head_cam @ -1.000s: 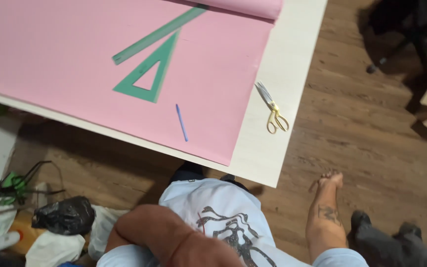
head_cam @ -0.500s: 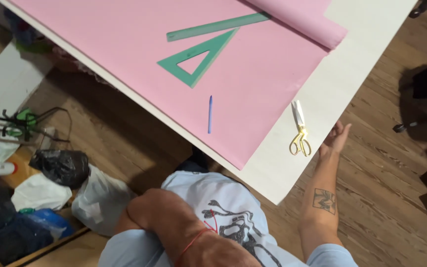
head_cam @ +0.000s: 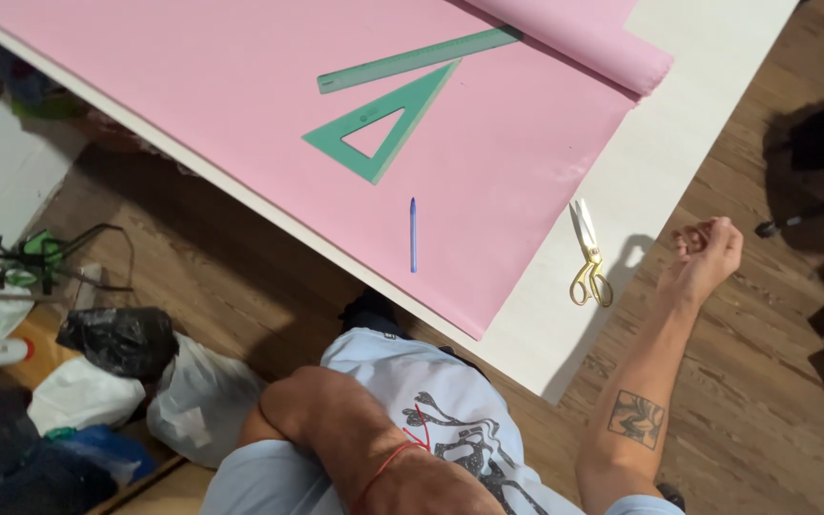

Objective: Measure and cut a piece of pink material on a workspace.

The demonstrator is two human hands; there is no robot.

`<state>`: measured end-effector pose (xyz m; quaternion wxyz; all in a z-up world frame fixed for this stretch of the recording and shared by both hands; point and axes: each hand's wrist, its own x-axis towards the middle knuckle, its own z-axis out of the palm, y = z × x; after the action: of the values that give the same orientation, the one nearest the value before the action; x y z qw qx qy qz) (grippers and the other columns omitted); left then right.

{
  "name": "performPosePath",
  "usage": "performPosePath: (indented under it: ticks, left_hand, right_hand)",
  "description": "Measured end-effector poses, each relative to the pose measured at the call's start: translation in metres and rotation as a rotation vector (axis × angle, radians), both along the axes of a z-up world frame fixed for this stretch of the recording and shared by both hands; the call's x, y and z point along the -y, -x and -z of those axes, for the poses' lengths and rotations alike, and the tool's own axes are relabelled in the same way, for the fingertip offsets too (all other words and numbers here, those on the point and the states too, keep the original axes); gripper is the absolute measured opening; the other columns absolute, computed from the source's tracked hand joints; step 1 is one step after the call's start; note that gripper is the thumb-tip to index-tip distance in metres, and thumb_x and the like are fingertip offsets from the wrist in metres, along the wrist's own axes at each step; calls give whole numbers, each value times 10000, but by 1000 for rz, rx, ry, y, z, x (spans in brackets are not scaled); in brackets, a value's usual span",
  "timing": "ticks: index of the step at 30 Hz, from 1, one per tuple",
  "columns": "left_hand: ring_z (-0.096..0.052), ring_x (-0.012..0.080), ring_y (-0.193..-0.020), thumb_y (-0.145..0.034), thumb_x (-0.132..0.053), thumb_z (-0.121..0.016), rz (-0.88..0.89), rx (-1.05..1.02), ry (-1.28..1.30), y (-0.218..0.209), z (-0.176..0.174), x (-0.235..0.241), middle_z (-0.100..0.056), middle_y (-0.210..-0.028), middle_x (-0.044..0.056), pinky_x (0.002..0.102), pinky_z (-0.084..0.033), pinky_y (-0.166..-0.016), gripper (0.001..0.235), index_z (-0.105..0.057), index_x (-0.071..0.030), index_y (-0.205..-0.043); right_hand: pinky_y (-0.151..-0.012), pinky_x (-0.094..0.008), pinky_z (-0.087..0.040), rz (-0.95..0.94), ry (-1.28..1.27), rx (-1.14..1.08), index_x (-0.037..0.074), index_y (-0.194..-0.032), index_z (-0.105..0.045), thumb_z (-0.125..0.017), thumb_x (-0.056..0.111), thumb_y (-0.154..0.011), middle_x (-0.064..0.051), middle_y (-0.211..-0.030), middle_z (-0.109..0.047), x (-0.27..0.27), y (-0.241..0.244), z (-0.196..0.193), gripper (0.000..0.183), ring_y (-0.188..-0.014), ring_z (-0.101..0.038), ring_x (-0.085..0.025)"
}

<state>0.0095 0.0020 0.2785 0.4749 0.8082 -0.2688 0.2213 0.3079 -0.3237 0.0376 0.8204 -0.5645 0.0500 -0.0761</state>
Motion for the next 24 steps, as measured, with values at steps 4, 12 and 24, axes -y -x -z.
performPosePath:
  ticks: [4, 12, 24]
  left_hand:
    - [-551, 278, -1344, -942, -426, -786, 63, 2, -1, -10, 7, -22, -587, -1416, 73, 429, -461, -1132, 505, -617, -137, -1321]
    - [-537, 292, -1365, -938, -420, -797, 177, 32, -34, -58, 34, -120, -567, -1433, 76, 441, -451, -1146, 521, -599, -146, -1335]
    - [-113, 371, -1530, -720, -759, -705, 39, -437, -816, -167, 248, -317, -219, -1654, 114, 725, -45, -1163, 977, -432, -295, -1535]
  right_hand:
    - [-652, -299, -526, -62, 141, 39, 66, -1033, -589, -586, 83, -1142, -50, -842, -594, -32, 41, -15, 111, -711, -586, -145]
    - [-688, -291, -572, -321, 524, -193, 23, -1065, -643, -651, 139, -1020, -73, -906, -686, -128, 135, 44, 124, -757, -661, -143]
    - [-741, -422, -424, -358, 1497, -236, 100, -912, -649, -870, 475, -698, -48, -820, -673, -332, 214, -17, 485, -773, -621, -245]
